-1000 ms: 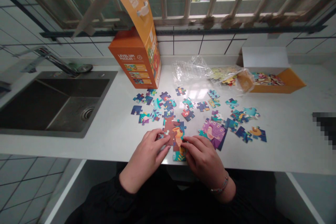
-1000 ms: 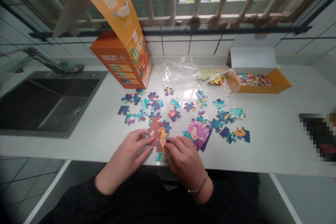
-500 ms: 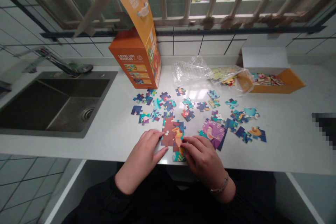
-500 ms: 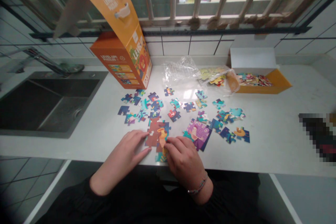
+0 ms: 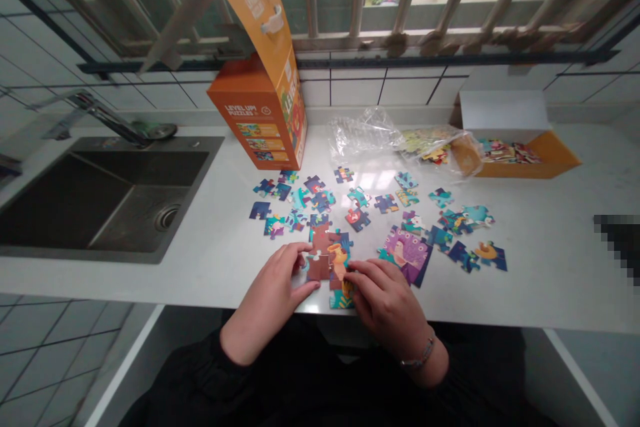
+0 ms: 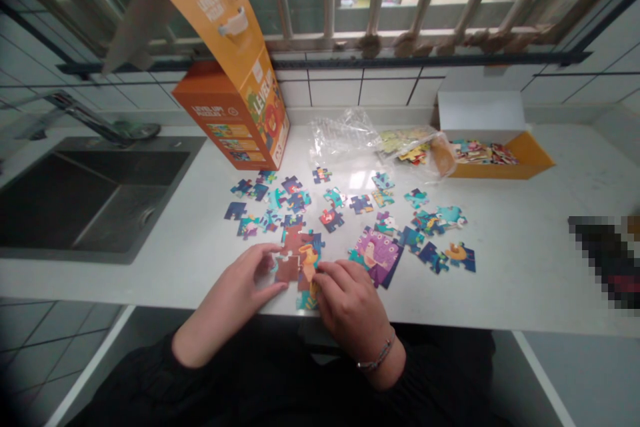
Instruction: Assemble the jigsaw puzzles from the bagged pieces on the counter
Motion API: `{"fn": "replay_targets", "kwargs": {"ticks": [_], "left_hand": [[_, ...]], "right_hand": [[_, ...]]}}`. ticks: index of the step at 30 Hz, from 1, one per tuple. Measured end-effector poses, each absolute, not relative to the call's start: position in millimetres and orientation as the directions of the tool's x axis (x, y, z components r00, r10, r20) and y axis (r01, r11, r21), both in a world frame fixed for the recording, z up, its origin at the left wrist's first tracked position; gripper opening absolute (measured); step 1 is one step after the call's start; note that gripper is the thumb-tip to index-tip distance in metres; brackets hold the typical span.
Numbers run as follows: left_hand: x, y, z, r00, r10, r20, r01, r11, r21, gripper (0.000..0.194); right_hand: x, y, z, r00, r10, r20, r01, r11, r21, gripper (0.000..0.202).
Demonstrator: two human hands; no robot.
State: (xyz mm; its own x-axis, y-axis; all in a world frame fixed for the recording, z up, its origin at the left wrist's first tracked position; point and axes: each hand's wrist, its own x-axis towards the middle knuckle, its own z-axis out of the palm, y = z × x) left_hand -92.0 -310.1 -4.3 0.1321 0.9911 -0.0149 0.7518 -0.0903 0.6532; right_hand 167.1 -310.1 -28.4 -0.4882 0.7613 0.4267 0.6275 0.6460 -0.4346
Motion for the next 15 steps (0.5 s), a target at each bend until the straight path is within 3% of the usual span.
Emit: {"fn": "replay_targets", "kwargs": {"ticks": [4,9,15], "left_hand": [[-95.0,-308.3,2.1,0.122,0.990,-0.066,0.738,-0.046,0.674,0.052],[-98.0,-310.0,12.4,0.134,0.976,-0.171,0.732,0.019,0.682,0.016],[-90.8,-311.5,11.9,-0.004,0.981,-0.195,0.859,0.103,0.501,0.037]], "right_hand": [[166.9,-310.2,-27.9,-0.492,0.759,0.428,0.627,0.649,-0.431,0.024],[167.4,-310.4,-29.5,-0.489,0.760,0.428,0.620,0.648,-0.442,0.023],[168.3,-310.3,-33.4,-0.490,0.766,0.416,0.616,0.642,-0.456,0.025]]}}
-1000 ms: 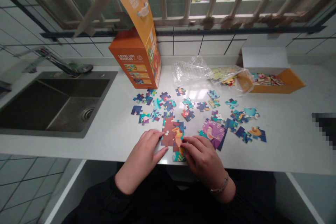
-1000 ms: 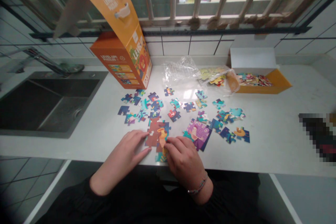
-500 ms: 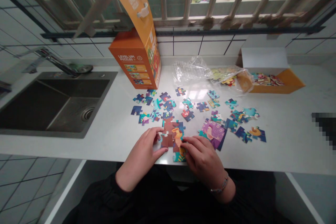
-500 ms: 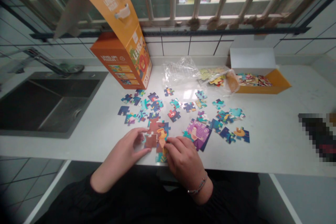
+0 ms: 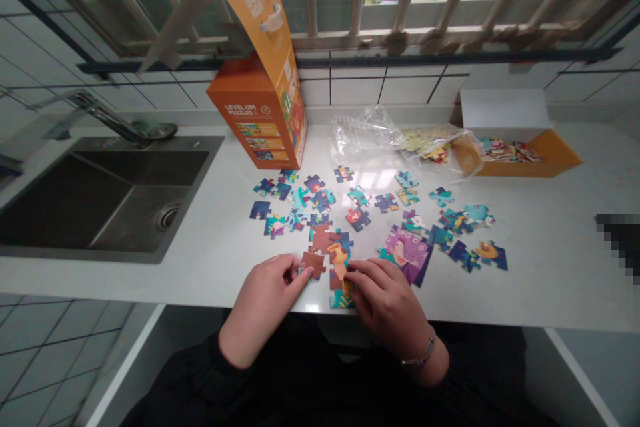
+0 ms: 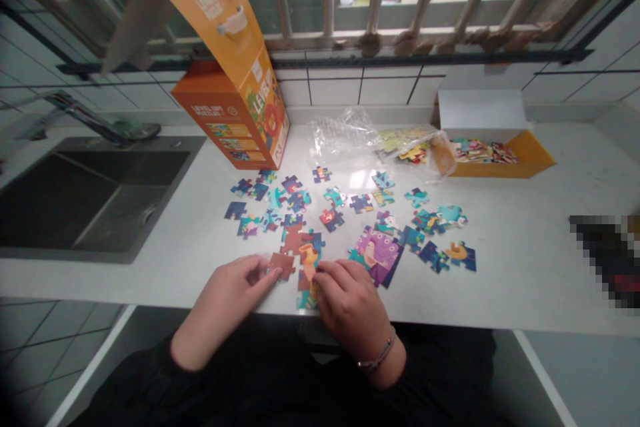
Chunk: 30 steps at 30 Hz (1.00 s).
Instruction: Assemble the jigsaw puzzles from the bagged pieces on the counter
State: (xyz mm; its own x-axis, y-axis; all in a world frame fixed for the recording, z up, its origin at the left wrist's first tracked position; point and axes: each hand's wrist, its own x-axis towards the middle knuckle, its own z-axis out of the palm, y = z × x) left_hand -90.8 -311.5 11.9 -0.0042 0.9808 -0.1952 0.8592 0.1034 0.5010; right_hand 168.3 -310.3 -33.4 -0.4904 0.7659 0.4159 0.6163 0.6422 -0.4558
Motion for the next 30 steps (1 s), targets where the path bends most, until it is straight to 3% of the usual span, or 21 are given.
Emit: {"fn": "replay_targets", "kwargs": {"ticks": [12,17,21,30], "left_hand": [[-84.7,-304.8,12.1,0.081,0.983,-0.167,0.944,-0.022,0.328,0.042],[-99.1,-313.4,3.0,0.236,0.972,-0.014,0.868,-0.205,0.453,0.037],[-109.2,-317.6,-4.1,0.312,0.941,0.132,0.811,-0.336,0.479,0.056],[-108.3,-310.3,-0.3,0.390,0.910,0.142,0.754,-0.404,0.518,0.039]], "right_hand": [[167.3,-310.0,-29.8,-0.491,0.759,0.428,0.616,0.649,-0.445,0.025],[166.8,-309.5,-28.6,-0.490,0.754,0.438,0.615,0.655,-0.439,0.022],[167.5,-309.5,-30.6,-0.496,0.757,0.425,0.615,0.652,-0.444,0.023],[168.0,-310.1,-32.5,-0.489,0.767,0.415,0.623,0.640,-0.449,0.026]]}}
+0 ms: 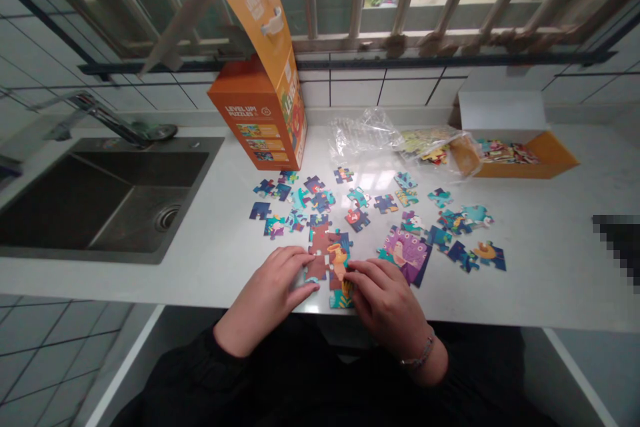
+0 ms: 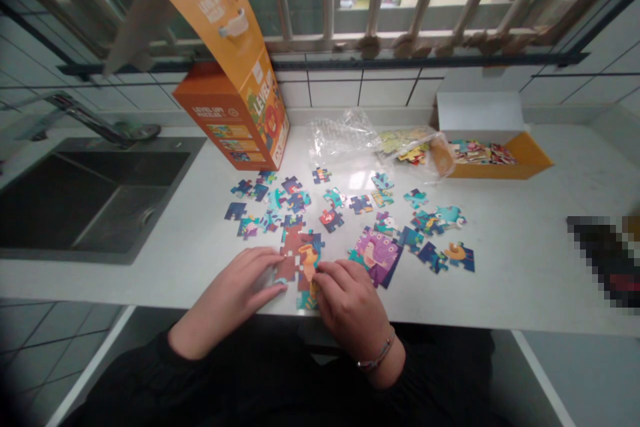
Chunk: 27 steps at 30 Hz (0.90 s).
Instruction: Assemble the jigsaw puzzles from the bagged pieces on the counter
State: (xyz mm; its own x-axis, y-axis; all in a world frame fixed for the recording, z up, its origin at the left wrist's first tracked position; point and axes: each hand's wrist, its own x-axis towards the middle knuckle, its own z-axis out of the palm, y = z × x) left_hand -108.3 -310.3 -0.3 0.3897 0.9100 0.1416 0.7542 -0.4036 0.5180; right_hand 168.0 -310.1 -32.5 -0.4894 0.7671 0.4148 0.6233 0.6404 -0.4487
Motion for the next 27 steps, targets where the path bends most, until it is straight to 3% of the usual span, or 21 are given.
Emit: {"fn": "replay_targets", "kwargs": {"ticks": [7,22,27], "left_hand": [[-107.7,-313.6,3.3,0.396,0.902,0.171,0.724,-0.422,0.546,0.045],[-98.2,-311.8,1.4,0.465,0.865,0.186,0.749,-0.497,0.438,0.026],[-96.1,-314.2,3.9,0.497,0.858,0.130,0.770,-0.504,0.392,0.041]], "right_hand": [[167.2,-309.5,-28.8,-0.497,0.758,0.423,0.623,0.651,-0.434,0.023],[166.7,-309.7,-27.3,-0.486,0.766,0.421,0.623,0.642,-0.448,0.024],[167.6,-309.9,-30.6,-0.495,0.769,0.404,0.628,0.638,-0.445,0.024]]}}
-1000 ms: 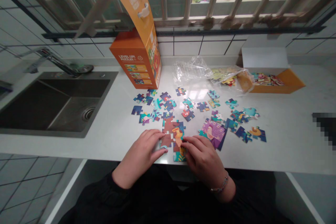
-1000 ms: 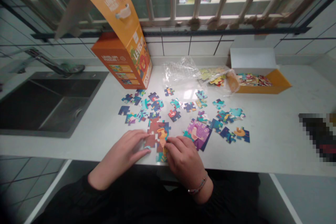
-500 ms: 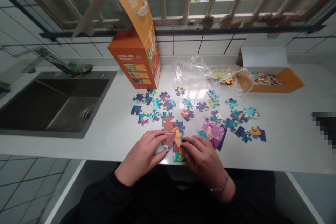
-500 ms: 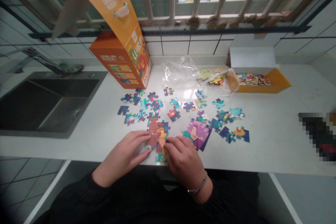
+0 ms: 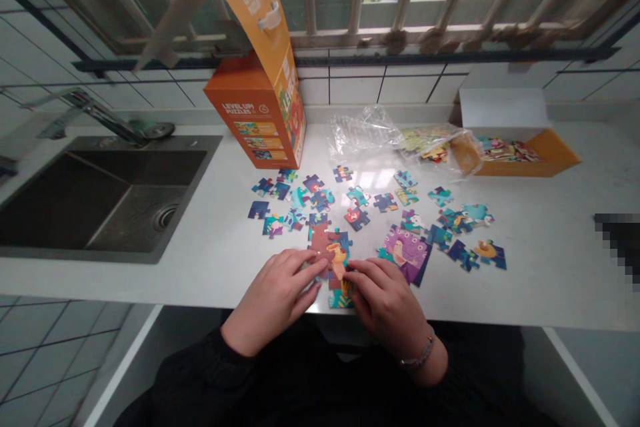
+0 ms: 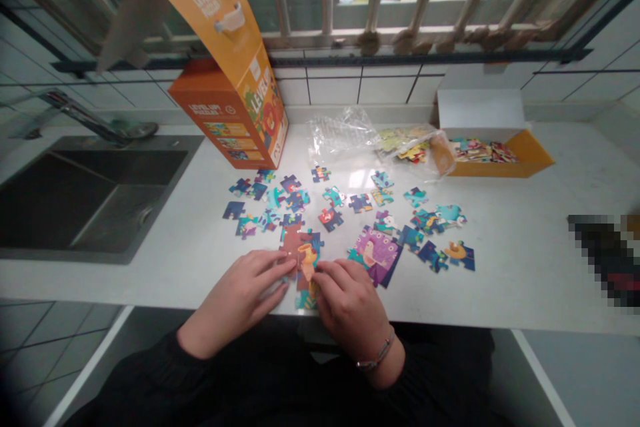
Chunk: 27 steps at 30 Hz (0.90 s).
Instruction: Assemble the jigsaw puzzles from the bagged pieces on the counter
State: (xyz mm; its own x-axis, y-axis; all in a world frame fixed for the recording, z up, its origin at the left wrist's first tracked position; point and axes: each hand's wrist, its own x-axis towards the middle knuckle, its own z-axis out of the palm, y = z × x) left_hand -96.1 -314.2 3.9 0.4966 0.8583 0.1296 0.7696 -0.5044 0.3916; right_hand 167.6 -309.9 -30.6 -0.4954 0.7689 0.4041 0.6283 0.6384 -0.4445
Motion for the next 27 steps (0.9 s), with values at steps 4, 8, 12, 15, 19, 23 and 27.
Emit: {"fn": "replay_targets", "kwargs": {"ticks": [4,8,12,15,19,23,27], "left_hand": [[-91.6,-315.0,5.8,0.490,0.865,0.112,0.791,-0.495,0.360,0.038],[-86.6,-317.1,4.4,0.492,0.861,0.128,0.791,-0.504,0.347,0.037],[-81.6,-321.7,2.5,0.481,0.869,0.119,0.811,-0.492,0.317,0.037],[-81.5,-320.5,3.6,0.470,0.877,0.105,0.800,-0.473,0.369,0.034],[-92.8,-306.1,4.7,0.327,0.928,0.180,0.837,-0.373,0.401,0.025],[-110.0,-282.7,4.1,0.081,0.965,0.251,0.954,-0.148,0.261,0.032],[-117.8,-259.9,1.7,0.067,0.972,0.224,0.971,-0.115,0.211,0.036]], "right_hand": [[166.9,-309.4,-29.4,-0.495,0.757,0.426,0.622,0.651,-0.435,0.024],[166.4,-309.2,-27.3,-0.490,0.762,0.423,0.624,0.646,-0.440,0.025],[166.4,-309.2,-27.5,-0.493,0.763,0.417,0.626,0.645,-0.439,0.024],[166.4,-309.4,-29.3,-0.489,0.765,0.420,0.629,0.642,-0.438,0.024],[167.0,-310.1,-32.0,-0.488,0.771,0.409,0.632,0.636,-0.443,0.024],[167.4,-310.7,-31.8,-0.487,0.774,0.403,0.632,0.632,-0.449,0.025],[167.0,-310.9,-30.2,-0.488,0.773,0.407,0.627,0.634,-0.453,0.025]]}}
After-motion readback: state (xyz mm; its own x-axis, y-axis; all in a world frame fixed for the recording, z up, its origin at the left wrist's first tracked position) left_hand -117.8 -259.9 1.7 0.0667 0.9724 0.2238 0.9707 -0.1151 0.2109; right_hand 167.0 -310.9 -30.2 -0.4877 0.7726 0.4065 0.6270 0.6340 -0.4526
